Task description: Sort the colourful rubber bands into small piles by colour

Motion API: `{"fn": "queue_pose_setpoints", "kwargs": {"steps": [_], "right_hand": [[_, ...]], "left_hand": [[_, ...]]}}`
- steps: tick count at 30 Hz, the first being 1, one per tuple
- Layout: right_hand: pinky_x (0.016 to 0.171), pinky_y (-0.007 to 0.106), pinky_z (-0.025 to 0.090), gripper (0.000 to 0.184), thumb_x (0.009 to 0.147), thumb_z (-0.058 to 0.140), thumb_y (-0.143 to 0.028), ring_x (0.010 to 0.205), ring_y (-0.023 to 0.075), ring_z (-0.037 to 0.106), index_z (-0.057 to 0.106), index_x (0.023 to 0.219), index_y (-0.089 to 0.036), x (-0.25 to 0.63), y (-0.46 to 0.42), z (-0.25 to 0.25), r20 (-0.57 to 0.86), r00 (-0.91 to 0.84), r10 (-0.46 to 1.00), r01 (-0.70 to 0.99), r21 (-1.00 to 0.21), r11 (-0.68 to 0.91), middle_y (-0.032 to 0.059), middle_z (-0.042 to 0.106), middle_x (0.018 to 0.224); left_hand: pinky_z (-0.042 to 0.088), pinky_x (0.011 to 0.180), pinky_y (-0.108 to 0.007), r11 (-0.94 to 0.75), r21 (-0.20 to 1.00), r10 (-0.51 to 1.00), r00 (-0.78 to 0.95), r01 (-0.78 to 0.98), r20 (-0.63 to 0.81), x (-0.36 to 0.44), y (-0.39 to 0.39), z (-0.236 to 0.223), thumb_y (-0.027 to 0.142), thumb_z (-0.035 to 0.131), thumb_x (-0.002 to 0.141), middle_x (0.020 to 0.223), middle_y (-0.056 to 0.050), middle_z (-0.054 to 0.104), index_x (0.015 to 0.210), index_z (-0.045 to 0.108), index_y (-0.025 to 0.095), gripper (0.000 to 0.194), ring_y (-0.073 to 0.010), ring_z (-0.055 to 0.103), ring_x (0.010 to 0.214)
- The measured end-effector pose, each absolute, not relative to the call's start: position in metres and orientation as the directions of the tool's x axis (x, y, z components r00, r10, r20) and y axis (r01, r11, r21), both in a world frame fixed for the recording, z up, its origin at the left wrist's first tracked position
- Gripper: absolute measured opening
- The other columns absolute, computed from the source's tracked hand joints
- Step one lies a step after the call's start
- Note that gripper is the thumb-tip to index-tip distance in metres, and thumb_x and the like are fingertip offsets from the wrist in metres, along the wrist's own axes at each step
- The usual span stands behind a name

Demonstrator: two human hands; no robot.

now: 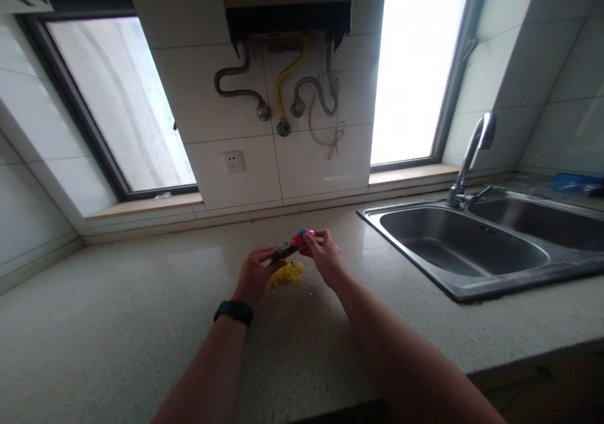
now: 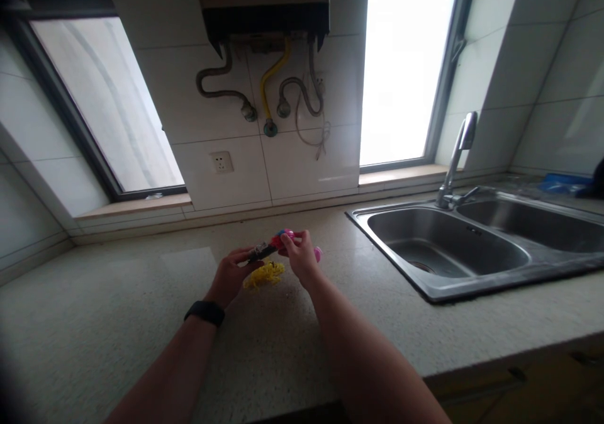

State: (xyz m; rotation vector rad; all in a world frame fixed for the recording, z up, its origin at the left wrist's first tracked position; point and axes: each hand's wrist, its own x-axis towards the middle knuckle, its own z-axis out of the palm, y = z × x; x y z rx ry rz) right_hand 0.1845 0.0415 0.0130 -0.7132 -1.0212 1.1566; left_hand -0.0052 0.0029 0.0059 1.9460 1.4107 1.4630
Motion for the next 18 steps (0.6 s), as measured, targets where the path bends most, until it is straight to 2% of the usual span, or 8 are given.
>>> {"fn": "queue_pose_setpoints", "kwargs": {"steps": [3, 6, 13, 18], "right_hand": [[0.064, 0.033, 0.06, 0.046, 0.073, 0.076, -0.049, 0.065, 0.0179, 0.072, 0.044, 0.094, -0.022, 0.184, 0.043, 0.011, 0.27, 0.073, 0.96, -0.38, -0.883, 0.277, 0.0026, 0.073, 0.077], [0.063, 0.033, 0.06, 0.044, 0.074, 0.075, -0.047, 0.064, 0.0182, 0.072, 0.043, 0.093, -0.022, 0.184, 0.044, 0.01, 0.257, 0.073, 0.964, -0.37, -0.89, 0.265, 0.002, 0.073, 0.076], [0.061, 0.035, 0.06, 0.037, 0.078, 0.073, -0.041, 0.062, 0.0186, 0.071, 0.044, 0.092, -0.022, 0.183, 0.046, 0.007, 0.212, 0.085, 0.974, -0.353, -0.907, 0.229, 0.0014, 0.072, 0.075], [0.06, 0.032, 0.06, 0.039, 0.077, 0.072, -0.044, 0.06, 0.0167, 0.07, 0.044, 0.093, -0.022, 0.19, 0.049, 0.009, 0.194, 0.142, 0.971, -0.306, -0.924, 0.229, 0.0004, 0.071, 0.075]], "left_hand": [[0.051, 0.086, -0.036, -0.426, 0.781, 0.874, -0.017, 0.457, 0.486, -0.006, 0.007, 0.001, 0.036, 0.079, 0.071, 0.104, -0.007, 0.07, 0.095, 0.078, 0.021, 0.028, -0.0234, 0.065, 0.094], [0.052, 0.076, -0.032, -0.389, 0.823, 0.897, -0.032, 0.413, 0.44, -0.005, 0.009, -0.002, 0.038, 0.079, 0.07, 0.094, -0.006, 0.069, 0.091, 0.077, 0.019, 0.029, -0.0213, 0.066, 0.084], [0.053, 0.077, -0.031, -0.384, 0.815, 0.896, -0.037, 0.433, 0.442, -0.005, 0.007, 0.001, 0.039, 0.08, 0.067, 0.095, -0.006, 0.066, 0.083, 0.075, 0.017, 0.028, -0.0206, 0.065, 0.086], [0.053, 0.08, -0.032, -0.39, 0.824, 0.896, -0.037, 0.411, 0.443, -0.008, 0.013, -0.007, 0.038, 0.081, 0.066, 0.098, -0.007, 0.066, 0.083, 0.075, 0.017, 0.027, -0.0204, 0.066, 0.085]]}}
